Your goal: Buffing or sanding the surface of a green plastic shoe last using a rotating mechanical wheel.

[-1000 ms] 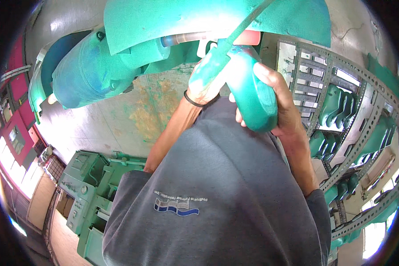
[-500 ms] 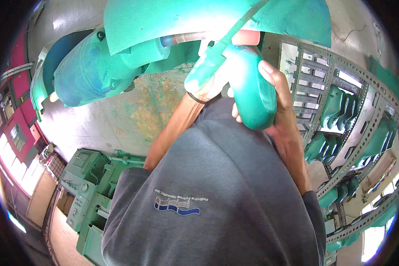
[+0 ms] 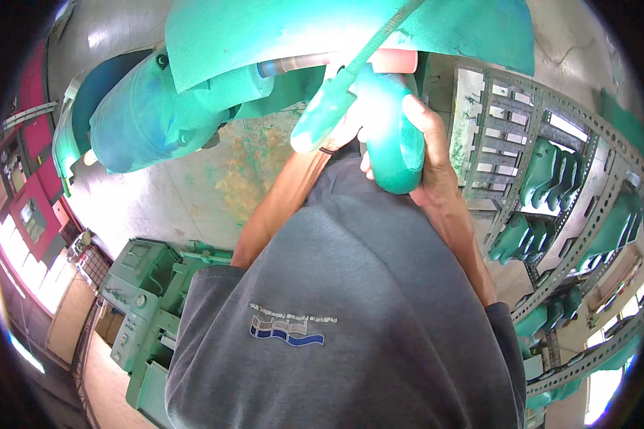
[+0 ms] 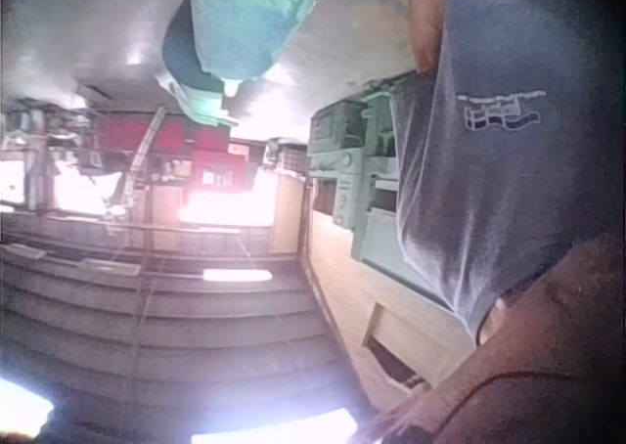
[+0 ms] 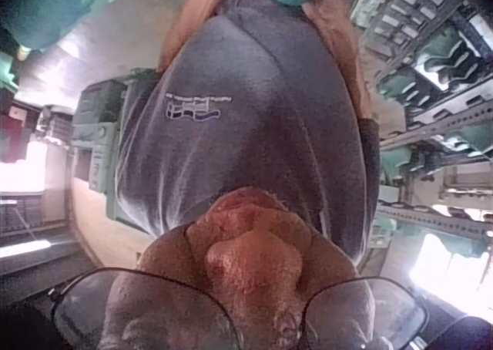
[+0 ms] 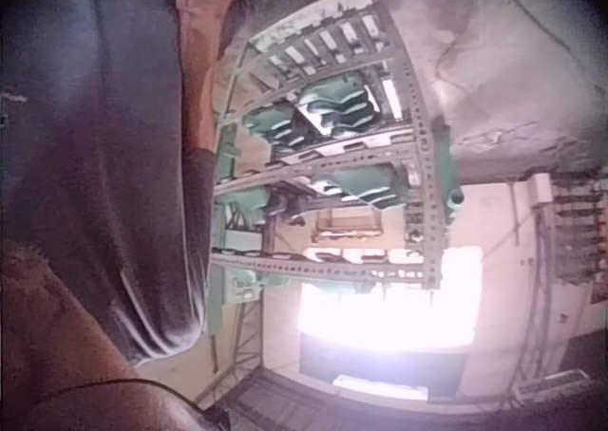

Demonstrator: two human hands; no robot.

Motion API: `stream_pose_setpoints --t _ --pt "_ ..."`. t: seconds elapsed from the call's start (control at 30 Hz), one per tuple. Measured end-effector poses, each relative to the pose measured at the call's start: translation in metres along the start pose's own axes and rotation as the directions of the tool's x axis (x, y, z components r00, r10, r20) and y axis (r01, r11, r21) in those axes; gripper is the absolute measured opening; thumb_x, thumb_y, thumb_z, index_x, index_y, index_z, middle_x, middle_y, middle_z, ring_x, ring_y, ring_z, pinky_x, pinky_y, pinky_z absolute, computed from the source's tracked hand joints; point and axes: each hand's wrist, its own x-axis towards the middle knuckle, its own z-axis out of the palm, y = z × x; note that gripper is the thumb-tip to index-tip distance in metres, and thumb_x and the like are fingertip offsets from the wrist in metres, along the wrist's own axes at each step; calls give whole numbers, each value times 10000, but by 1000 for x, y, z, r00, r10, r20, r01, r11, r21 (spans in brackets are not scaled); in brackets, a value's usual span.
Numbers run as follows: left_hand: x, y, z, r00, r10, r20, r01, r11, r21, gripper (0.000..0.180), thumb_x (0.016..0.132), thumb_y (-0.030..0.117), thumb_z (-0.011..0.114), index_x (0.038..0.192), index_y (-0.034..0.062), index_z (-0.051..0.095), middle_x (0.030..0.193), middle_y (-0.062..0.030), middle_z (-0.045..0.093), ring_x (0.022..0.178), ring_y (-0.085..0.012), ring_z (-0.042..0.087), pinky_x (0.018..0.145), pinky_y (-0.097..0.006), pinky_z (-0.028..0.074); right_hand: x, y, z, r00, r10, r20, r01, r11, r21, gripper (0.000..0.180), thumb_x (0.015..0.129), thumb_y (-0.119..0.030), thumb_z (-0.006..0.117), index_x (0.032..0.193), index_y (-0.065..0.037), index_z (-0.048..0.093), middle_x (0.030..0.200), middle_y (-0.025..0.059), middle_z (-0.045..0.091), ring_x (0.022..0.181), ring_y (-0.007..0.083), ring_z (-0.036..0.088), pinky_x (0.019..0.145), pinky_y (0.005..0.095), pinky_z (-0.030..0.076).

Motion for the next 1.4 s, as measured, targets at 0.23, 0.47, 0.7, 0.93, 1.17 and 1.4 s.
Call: stream_pose_setpoints --t 0.23,0.47,0.7,0.93,1.17,1.4 --pt "-14 22 77 995 -72 66 83 979 -188 480 1127 388 402 1421 33 535 1305 -129 664 1168 -257 655 1037 -413 527 -11 0 6 1000 -9 -15 10 999 40 541 1008 -482 552 1194 26 567 858 162 703 638 252 720 585 366 602" --pt "3 8 3 1000 8 27 -9 1000 29 487 1127 382 396 1437 29 524 1313 -129 665 1151 -264 664 1043 -415 527 -2 6 5 996 -30 83 21 995 102 522 1017 -451 581 1279 -1 547 972 132 694 798 223 727 731 392 613" --pt "-3 5 -13 976 190 107 -217 798 562 557 1024 209 644 1523 29 471 1278 -88 682 1112 -147 645 967 -338 549 8 14 -5 994 -43 100 21 976 219 496 1004 -409 646 1337 -55 547 1245 74 627 1118 175 646 948 405 568" --pt "-2 4 -11 979 197 48 -182 753 633 632 973 177 701 1539 36 458 1270 -64 686 1064 -107 620 952 -306 538 4 18 -4 997 -24 76 3 965 264 520 993 -374 693 1389 -70 546 1325 45 592 1213 153 594 1027 389 518" --pt "-4 5 19 904 403 142 -397 668 629 658 957 109 676 1564 22 437 1287 -75 687 1084 -106 612 945 -291 530 -6 14 6 999 -24 38 19 990 138 614 1019 -450 610 1432 -17 471 1321 172 632 1194 283 660 1036 488 544" --pt "-21 10 41 973 0 231 71 951 -302 588 1116 377 413 1563 -4 392 1446 -189 584 1265 -278 603 1101 -428 485 -28 -3 17 988 65 140 -67 998 13 732 1011 -556 558 1404 54 465 1218 251 681 1005 337 734 900 468 615"
